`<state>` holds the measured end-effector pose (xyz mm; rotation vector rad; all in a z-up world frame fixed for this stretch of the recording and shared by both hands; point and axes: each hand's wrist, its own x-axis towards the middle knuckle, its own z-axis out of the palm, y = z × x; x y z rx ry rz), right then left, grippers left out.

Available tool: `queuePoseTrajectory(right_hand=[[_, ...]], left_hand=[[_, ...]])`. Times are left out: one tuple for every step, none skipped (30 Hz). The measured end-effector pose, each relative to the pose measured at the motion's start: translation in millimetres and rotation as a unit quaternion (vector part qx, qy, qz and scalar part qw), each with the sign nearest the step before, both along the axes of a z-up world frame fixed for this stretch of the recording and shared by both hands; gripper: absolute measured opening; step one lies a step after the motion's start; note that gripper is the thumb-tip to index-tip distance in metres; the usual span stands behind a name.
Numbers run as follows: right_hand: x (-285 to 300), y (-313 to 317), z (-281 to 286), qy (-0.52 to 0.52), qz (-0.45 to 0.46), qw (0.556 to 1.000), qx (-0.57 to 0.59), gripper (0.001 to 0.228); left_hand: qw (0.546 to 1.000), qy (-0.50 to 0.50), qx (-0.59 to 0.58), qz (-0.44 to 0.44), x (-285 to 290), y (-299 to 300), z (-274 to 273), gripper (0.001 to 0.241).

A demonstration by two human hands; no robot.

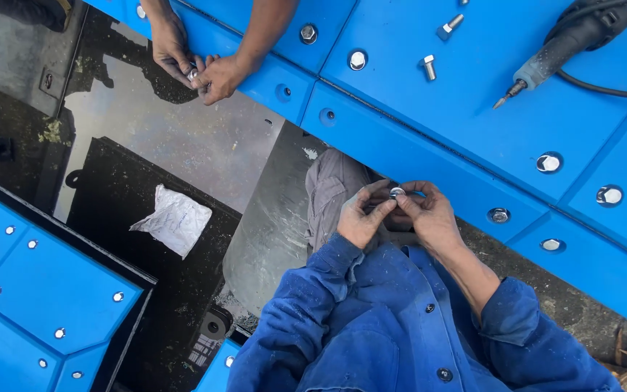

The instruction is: The recorder installs and secures bolts onto blue industrial machine panels using an electric screwdriver.

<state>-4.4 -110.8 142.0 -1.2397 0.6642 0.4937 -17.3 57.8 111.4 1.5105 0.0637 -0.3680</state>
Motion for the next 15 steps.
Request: queuePoseTrajectory(right_hand=[[3, 6, -1, -0.014, 0.040, 0.998, -0.036, 0.026], [5, 12, -1, -0.027, 0.081, 0.994, -0.072, 0.025], [10, 17, 1, -0.025, 0.090, 0.993, -0.073, 0.025], [15, 22, 2, -0.014, 0.098, 0.993, -0.070, 0.024], [20, 27, 4, -0.004, 0.107, 0.992, -0.068, 0.023], [25, 33, 5, -0.004, 0.112, 0.991, -0.067, 0.023], [31, 37, 7, -0.011, 0.144, 0.988, -0.062, 0.028], [33, 40, 9, -0.017, 0.171, 0.983, -0.058, 0.033], [37, 43, 13, -0.017, 0.173, 0.983, -0.058, 0.033], [42, 46, 17, -0.128, 0.268, 0.918, -0.262, 0.045], [48, 49, 21, -0.231, 0.344, 0.791, -0.449, 0.059], [53, 47, 13, -0.232, 0.343, 0.791, -0.450, 0.059], [57, 44, 6, -0.266, 0.371, 0.705, -0.544, 0.079], [60, 40, -1, -0.292, 0.392, 0.606, -0.627, 0.100], [62, 35, -14, -0.291, 0.390, 0.606, -0.629, 0.100]], left_hand=[[0.996, 0.055, -0.071, 0.015, 1, 5, -8, 0.040], [0.983, 0.109, -0.142, 0.030, 0, 10, -15, 0.040], [0.982, 0.111, -0.145, 0.039, 0, 14, -20, 0.040], [0.978, 0.119, -0.163, 0.049, 1, 19, -25, 0.038], [0.974, 0.126, -0.181, 0.059, 1, 23, -31, 0.036], [0.973, 0.125, -0.181, 0.065, 3, 28, -42, 0.036], [0.974, 0.111, -0.176, 0.091, 5, 31, -53, 0.035], [0.974, 0.099, -0.172, 0.113, 6, 34, -64, 0.035], [0.973, 0.100, -0.172, 0.115, 14, 42, -72, 0.035], [0.966, 0.090, -0.191, 0.151, 26, 49, -79, 0.034], [0.957, 0.080, -0.209, 0.186, 38, 56, -87, 0.034], [0.957, 0.079, -0.209, 0.185, 52, 64, -91, 0.034], [0.952, 0.090, -0.202, 0.214, 66, 71, -95, 0.035], [0.945, 0.102, -0.194, 0.241, 79, 77, -98, 0.036], [0.946, 0.102, -0.195, 0.238, 91, 81, -99, 0.036]])
